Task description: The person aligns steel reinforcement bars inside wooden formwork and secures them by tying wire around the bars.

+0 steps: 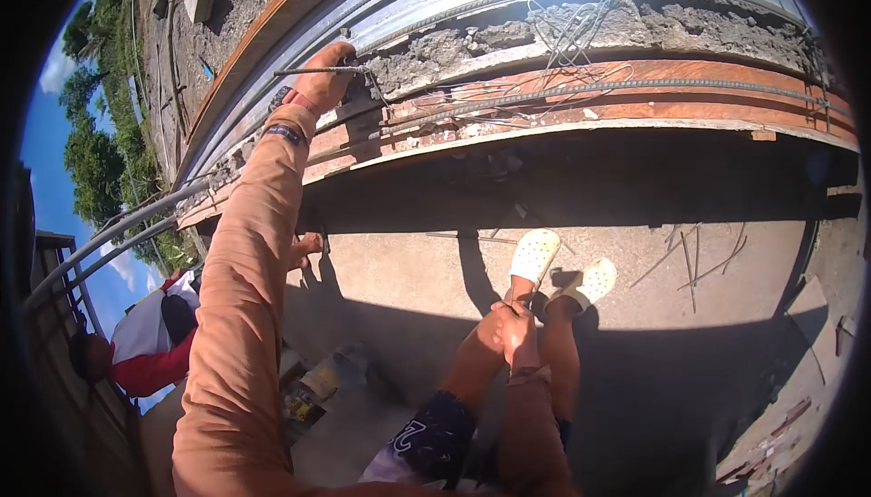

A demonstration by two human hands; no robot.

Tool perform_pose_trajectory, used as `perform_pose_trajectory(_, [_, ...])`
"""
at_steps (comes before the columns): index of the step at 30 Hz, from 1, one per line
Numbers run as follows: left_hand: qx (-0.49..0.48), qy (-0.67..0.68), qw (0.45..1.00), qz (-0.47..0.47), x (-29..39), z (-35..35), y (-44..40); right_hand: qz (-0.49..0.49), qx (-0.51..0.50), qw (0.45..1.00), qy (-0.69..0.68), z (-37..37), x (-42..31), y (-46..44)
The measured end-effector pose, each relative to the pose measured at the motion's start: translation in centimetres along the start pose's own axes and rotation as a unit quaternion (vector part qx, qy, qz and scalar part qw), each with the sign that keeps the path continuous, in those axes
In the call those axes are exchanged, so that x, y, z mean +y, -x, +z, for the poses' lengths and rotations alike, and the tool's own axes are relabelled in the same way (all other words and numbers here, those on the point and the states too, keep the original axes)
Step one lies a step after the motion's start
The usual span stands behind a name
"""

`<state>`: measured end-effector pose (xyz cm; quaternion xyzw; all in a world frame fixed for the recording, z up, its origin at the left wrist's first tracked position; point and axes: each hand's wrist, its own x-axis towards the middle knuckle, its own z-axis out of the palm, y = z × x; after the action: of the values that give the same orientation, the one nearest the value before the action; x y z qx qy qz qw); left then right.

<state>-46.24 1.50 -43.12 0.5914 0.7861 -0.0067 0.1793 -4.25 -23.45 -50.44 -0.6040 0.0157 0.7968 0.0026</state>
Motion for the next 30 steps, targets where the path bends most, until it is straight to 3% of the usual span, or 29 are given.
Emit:
perform_pose_trajectory(1, [0.041,-0.034,0.996,0.072,-0.3,0.1,0.5,0.001,-0.009,1.0,-0.007,0.1,-0.1,-0.1])
perform_pose_trajectory(5, [0.125,-0.056,0.989,0.058,-1.0,1.4,0.5,0.024,0.033,0.999,-0.013,-1.2,1.4,-2.5])
perform_pose_trajectory(9, [0.099,-0.085,0.99,0.051,-0.9,0.6,0.5,0.016,0.022,1.0,-0.013,0.0,0.6,-1.0])
perform_pose_trajectory(11, [0.078,-0.048,0.991,0.1,-1.6,0.0,0.0,0.035,0.012,0.999,-0.013,-0.2,0.6,-1.0])
perform_pose_trajectory(15, [0.025,-0.024,0.997,0.063,-1.4,-1.5,0.3,0.009,-0.013,1.0,-0.022,-0.9,1.2,-0.8])
perform_pose_trajectory(17, [0.002,-0.084,0.995,0.048,-0.2,-2.1,1.6,0.007,0.005,1.0,-0.013,-0.8,1.3,-1.3])
perform_pose_trajectory(21, [0.024,-0.04,0.998,0.046,-1.5,-0.7,1.2,0.03,0.01,0.999,-0.022,-0.2,0.0,-0.1])
perform_pose_trajectory(24, [0.017,-0.078,0.994,0.075,-1.5,-1.0,1.0,0.007,0.017,1.0,-0.008,-0.7,0.0,0.3])
perform_pose_trajectory(27, [0.004,-0.032,0.998,0.055,-1.1,-2.8,2.2,0.026,-0.059,0.997,-0.038,-1.6,0.0,-0.9])
perform_pose_trajectory(28, [0.053,-0.017,0.989,0.134,-2.3,-1.9,2.8,0.03,-0.069,0.997,-0.031,-1.6,0.1,-1.0])
perform_pose_trajectory(30, [0.05,0.025,0.995,0.081,-1.0,-1.6,3.6,0.031,-0.075,0.996,-0.026,-1.1,-0.5,-0.8])
